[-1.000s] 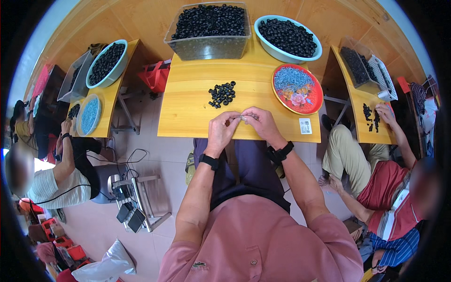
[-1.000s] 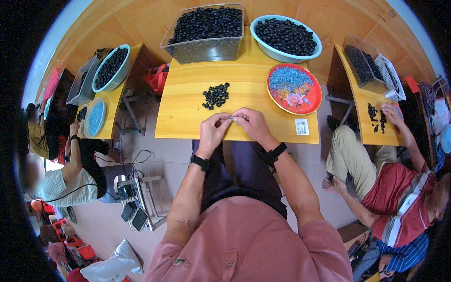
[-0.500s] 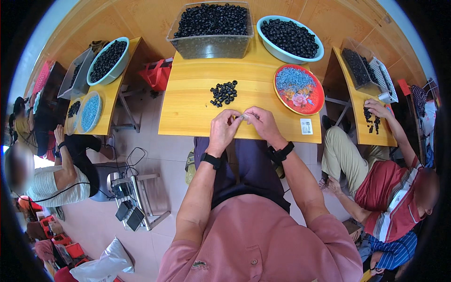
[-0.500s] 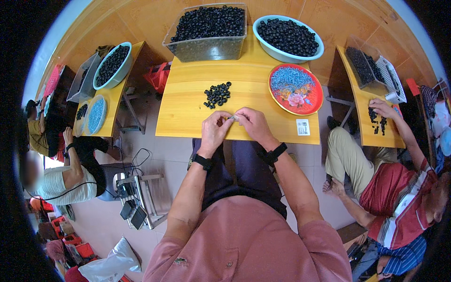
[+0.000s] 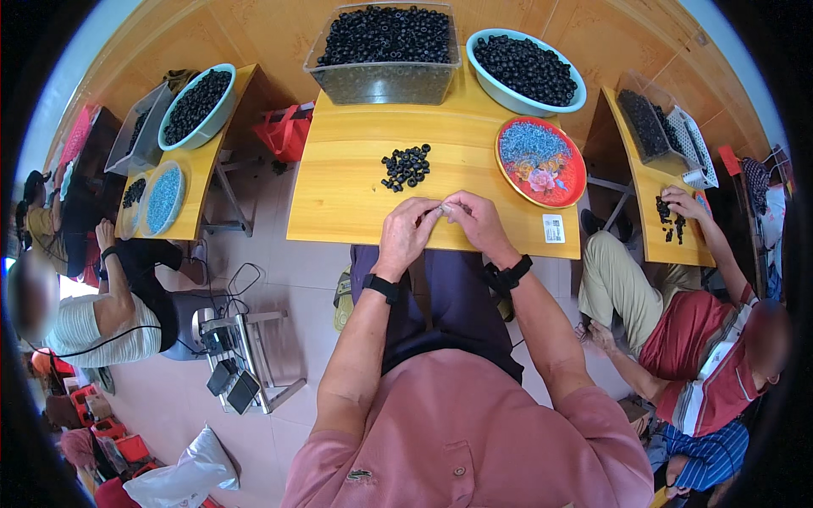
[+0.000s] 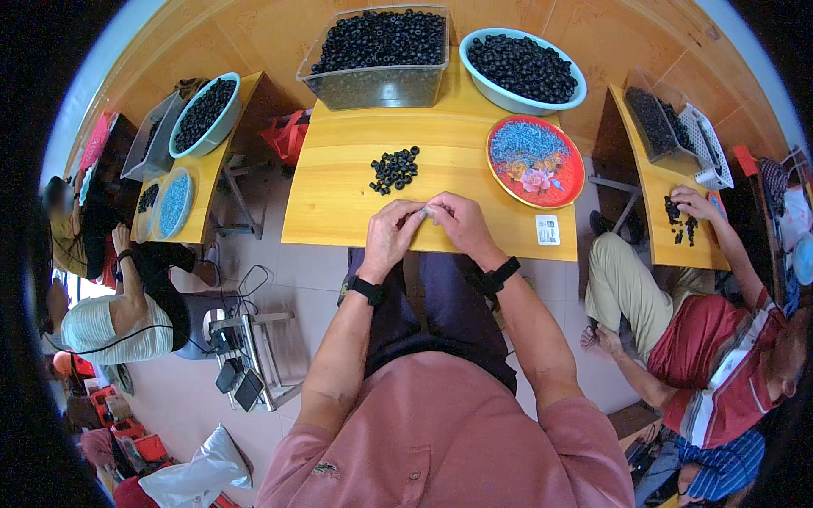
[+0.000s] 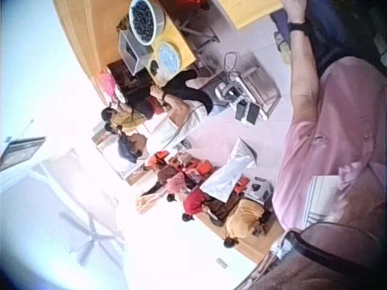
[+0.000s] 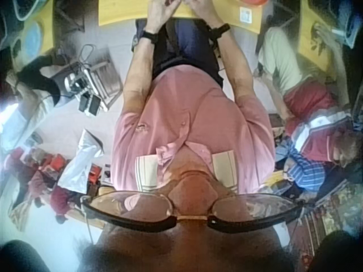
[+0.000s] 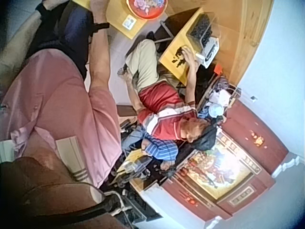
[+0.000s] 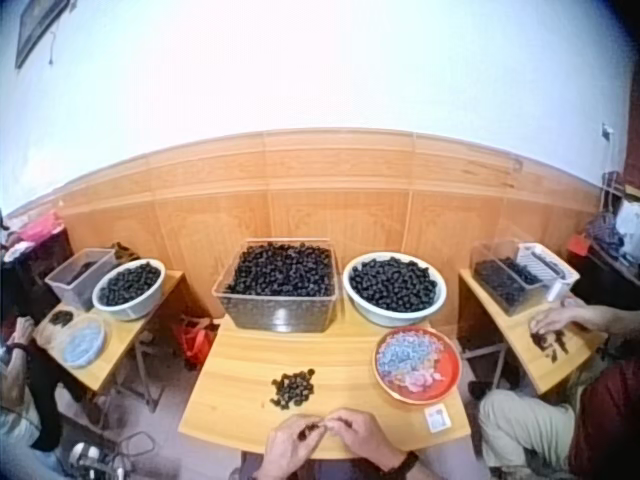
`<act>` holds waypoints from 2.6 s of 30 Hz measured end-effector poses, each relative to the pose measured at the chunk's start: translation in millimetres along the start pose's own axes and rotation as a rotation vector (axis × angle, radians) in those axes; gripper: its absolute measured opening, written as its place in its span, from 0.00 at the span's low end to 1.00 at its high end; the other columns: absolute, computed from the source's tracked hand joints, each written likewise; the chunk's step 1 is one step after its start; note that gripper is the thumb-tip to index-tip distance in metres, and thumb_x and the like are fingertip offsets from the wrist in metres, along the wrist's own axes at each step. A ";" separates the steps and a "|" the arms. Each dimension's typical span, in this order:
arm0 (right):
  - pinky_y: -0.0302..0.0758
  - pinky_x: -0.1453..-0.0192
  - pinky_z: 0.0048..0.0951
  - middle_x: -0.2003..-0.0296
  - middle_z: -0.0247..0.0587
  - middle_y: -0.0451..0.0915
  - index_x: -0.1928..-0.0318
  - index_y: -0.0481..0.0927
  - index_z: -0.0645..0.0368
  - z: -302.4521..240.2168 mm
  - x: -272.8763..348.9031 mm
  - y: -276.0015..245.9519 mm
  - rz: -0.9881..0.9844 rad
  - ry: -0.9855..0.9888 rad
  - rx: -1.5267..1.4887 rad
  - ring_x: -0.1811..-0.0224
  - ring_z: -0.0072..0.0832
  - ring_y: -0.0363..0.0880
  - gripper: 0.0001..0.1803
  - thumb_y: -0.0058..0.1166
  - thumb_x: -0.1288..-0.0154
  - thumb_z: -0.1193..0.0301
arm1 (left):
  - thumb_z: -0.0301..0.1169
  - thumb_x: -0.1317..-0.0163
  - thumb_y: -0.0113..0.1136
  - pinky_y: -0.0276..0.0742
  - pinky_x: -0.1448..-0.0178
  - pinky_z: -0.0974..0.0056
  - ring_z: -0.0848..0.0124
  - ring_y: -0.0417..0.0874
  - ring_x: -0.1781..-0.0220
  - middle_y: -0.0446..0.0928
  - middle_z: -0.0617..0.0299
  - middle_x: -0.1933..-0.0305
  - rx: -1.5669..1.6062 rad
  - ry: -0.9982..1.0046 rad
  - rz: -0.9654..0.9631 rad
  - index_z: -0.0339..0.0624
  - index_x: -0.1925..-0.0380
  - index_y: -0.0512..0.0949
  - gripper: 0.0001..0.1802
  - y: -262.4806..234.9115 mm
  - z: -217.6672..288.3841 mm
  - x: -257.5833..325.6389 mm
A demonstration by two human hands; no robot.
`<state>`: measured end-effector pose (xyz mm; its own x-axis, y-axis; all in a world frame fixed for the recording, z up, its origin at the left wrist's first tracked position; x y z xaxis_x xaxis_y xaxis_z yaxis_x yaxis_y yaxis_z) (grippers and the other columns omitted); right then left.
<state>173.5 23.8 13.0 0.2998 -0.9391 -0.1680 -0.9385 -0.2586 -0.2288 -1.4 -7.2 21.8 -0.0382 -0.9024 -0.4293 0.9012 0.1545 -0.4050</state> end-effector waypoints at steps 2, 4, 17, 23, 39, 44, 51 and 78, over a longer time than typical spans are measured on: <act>0.75 0.64 0.26 0.73 0.38 0.83 0.61 0.83 0.66 0.3 0.2 -1.4 -0.011 -0.001 0.045 0.70 0.21 0.80 0.11 0.56 0.29 0.68 | 0.28 0.36 0.66 0.78 0.63 0.62 0.62 0.82 0.68 0.83 0.54 0.64 0.005 -0.003 0.010 0.37 0.60 0.85 0.08 0.3 1.1 0.2; 0.75 0.64 0.27 0.73 0.38 0.82 0.61 0.83 0.66 0.6 0.3 -0.7 -0.008 -0.007 0.047 0.70 0.22 0.80 0.12 0.56 0.29 0.68 | 0.28 0.37 0.67 0.77 0.63 0.62 0.63 0.80 0.70 0.82 0.55 0.67 0.013 -0.078 -0.003 0.37 0.62 0.86 0.07 -0.2 1.8 1.3; 0.75 0.65 0.29 0.75 0.40 0.81 0.62 0.82 0.66 -1.9 1.5 -0.5 0.023 0.001 0.040 0.71 0.24 0.80 0.11 0.55 0.29 0.69 | 0.28 0.39 0.70 0.77 0.65 0.62 0.64 0.80 0.71 0.82 0.55 0.68 0.021 -0.099 -0.017 0.38 0.63 0.86 0.07 -1.2 1.3 0.5; 0.77 0.63 0.32 0.72 0.45 0.83 0.61 0.82 0.66 2.0 2.0 0.7 0.081 -0.037 0.123 0.70 0.31 0.82 0.10 0.55 0.29 0.70 | 0.27 0.37 0.67 0.78 0.63 0.61 0.62 0.82 0.69 0.82 0.53 0.67 0.020 -0.061 -0.002 0.36 0.62 0.85 0.06 -0.2 1.6 0.4; 0.74 0.66 0.33 0.74 0.45 0.82 0.61 0.82 0.66 3.4 2.2 -0.3 0.043 -0.037 0.214 0.73 0.32 0.80 0.11 0.56 0.30 0.68 | 0.27 0.39 0.71 0.77 0.64 0.64 0.69 0.80 0.72 0.81 0.57 0.70 -0.002 -0.080 0.034 0.36 0.65 0.85 0.06 1.1 -2.4 1.4; 0.73 0.67 0.26 0.74 0.38 0.82 0.59 0.84 0.65 9.1 3.7 -1.3 0.043 0.000 0.017 0.72 0.19 0.78 0.10 0.59 0.30 0.70 | 0.27 0.39 0.71 0.77 0.64 0.64 0.69 0.80 0.72 0.81 0.58 0.70 0.001 -0.072 0.035 0.36 0.65 0.85 0.06 1.3 -2.1 0.9; 0.76 0.63 0.25 0.69 0.40 0.85 0.56 0.85 0.65 -4.7 3.8 -0.7 0.027 -0.049 0.119 0.69 0.20 0.80 0.10 0.61 0.32 0.70 | 0.27 0.38 0.69 0.77 0.64 0.65 0.68 0.81 0.71 0.83 0.56 0.67 0.002 -0.067 0.060 0.36 0.62 0.86 0.06 0.8 -2.6 1.7; 0.78 0.66 0.28 0.69 0.43 0.86 0.59 0.84 0.63 -6.8 7.0 6.5 0.074 -0.011 0.153 0.72 0.25 0.83 0.08 0.64 0.36 0.73 | 0.25 0.37 0.70 0.74 0.62 0.73 0.79 0.77 0.67 0.83 0.63 0.65 0.227 -0.205 -0.046 0.35 0.55 0.86 0.11 -5.3 -7.2 -0.4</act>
<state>168.3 14.1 16.9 0.2337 -0.9515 -0.2001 -0.9212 -0.1508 -0.3588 -9.3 -4.8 18.3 -0.0144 -0.9722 -0.2336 0.9747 0.0385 -0.2202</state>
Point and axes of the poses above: each hand's wrist, its own x-axis away from the middle knuckle, its own y-axis out of the palm, z = x × y, the point moved 1 cm from there along -x, towards the middle knuckle
